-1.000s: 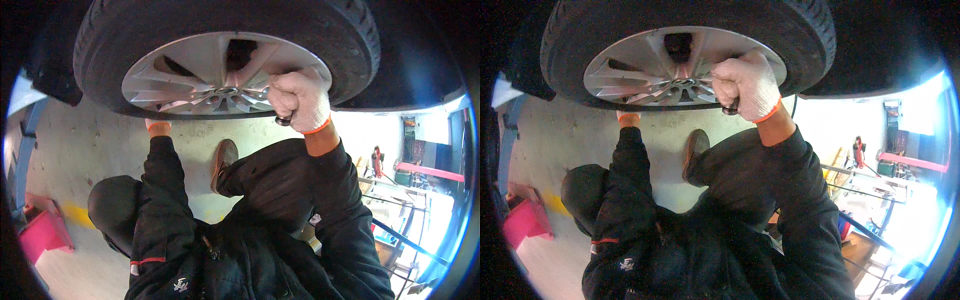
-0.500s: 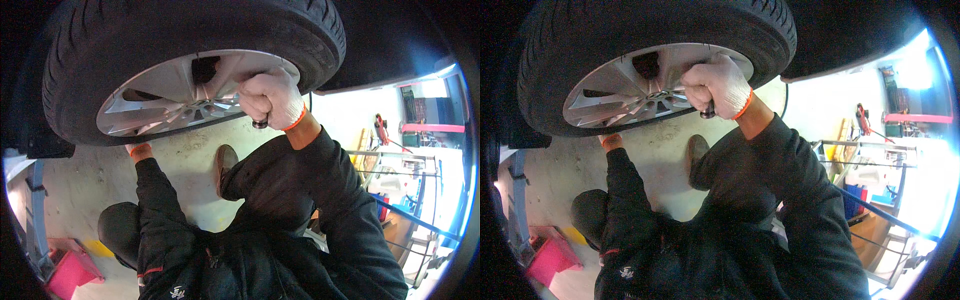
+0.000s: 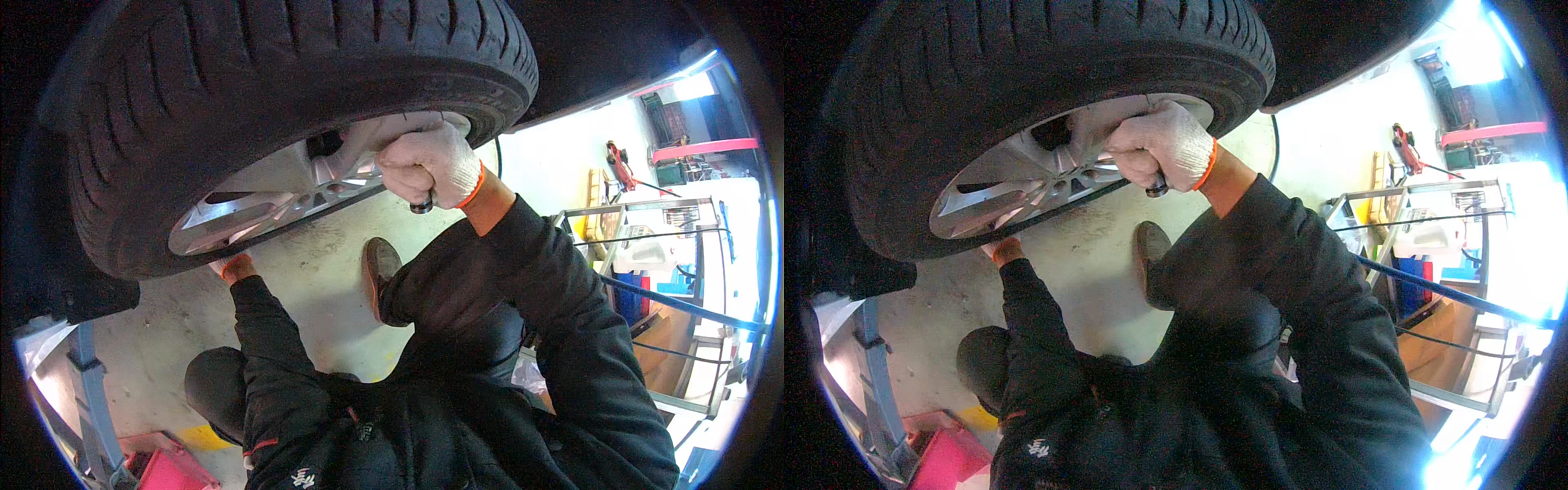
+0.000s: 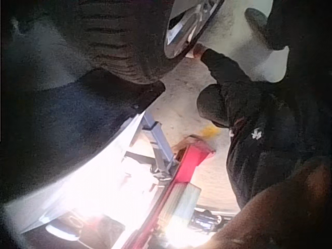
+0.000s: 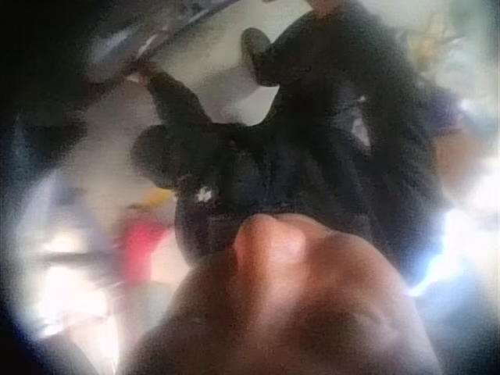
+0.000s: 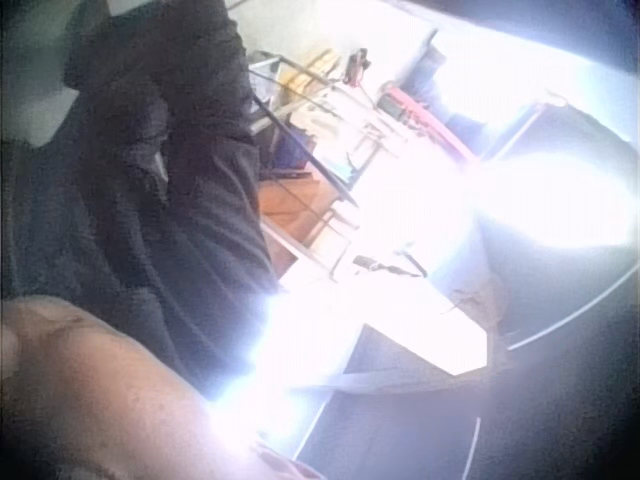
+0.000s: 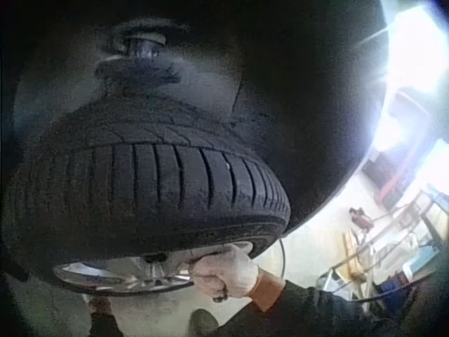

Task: The person retrieves a tire and lug nuts, lifts the tire onto the wheel hub, and secures it by hand-tightening the lug nuts. The person then uses an impact wrench to tighten the lug nuts on the installed tire.

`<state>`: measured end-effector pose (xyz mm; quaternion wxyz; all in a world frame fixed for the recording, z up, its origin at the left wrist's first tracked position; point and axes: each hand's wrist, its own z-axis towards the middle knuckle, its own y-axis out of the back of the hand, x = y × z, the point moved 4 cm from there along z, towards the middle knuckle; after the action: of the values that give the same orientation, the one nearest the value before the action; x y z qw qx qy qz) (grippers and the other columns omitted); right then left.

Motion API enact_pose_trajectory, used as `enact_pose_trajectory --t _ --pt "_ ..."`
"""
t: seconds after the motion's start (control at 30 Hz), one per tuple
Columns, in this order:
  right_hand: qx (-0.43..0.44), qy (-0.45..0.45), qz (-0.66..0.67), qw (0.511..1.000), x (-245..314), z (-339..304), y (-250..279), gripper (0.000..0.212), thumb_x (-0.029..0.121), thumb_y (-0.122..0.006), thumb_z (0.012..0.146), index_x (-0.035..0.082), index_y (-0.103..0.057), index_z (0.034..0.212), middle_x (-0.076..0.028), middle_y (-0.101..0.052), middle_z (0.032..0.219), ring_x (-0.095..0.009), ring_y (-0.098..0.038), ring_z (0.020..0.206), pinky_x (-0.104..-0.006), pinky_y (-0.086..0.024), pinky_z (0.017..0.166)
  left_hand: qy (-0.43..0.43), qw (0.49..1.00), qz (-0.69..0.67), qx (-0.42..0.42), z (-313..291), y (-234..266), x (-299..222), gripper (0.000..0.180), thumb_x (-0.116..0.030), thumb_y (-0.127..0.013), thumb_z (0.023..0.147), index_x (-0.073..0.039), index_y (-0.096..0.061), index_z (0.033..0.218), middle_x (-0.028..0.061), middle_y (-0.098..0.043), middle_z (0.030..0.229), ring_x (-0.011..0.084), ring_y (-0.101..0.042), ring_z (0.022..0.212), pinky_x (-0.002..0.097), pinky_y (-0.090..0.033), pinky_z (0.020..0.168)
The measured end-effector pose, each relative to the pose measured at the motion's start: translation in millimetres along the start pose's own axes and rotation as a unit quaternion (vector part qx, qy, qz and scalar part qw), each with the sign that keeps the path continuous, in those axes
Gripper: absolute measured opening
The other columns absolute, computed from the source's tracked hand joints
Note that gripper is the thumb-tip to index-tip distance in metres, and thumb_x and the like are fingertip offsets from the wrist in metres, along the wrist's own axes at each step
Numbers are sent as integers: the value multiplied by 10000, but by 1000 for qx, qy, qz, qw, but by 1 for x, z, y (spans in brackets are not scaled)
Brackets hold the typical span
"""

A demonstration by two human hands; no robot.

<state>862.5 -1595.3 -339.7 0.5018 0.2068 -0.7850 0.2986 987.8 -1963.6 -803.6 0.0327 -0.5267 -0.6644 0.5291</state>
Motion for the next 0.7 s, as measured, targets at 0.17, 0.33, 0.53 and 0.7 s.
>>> enact_pose_trajectory --t 0.17,0.33,0.53,0.7 --pt "23 -4 25 999 -7 4 7 313 90 -622 1009 58 -533 710 12 -434 603 -117 -423 536 -310 -310 499 -27 975 221 23 19 -3 -4 616 -442 -627 1057 -117 -502 1565 92 -492 1627 281 -467 1464 475 -372 1229" --pt "45 -34 54 997 -4 4 6 420 104 -561 1017 129 -410 627 32 -389 597 -116 -372 549 -309 -305 528 -3 1000 -6 10 19 -13 -2 575 -416 -619 1052 -127 -524 1540 74 -536 1589 273 -491 1452 473 -386 1224" --pt "5 4 -50 999 6 3 -4 431 89 -562 1007 150 -381 620 46 -350 601 -118 -343 558 -311 -298 570 -85 976 181 88 10 -37 -5 595 -401 -567 1080 -111 -469 1591 50 -471 1663 288 -440 1501 507 -429 1210" --pt "36 2 -29 999 4 4 -1 429 108 -560 998 151 -373 613 39 -345 594 -123 -335 547 -315 -274 554 7 999 -4 52 9 -31 -3 547 -419 -530 1099 -162 -500 1581 64 -503 1643 277 -495 1469 534 -453 1193"
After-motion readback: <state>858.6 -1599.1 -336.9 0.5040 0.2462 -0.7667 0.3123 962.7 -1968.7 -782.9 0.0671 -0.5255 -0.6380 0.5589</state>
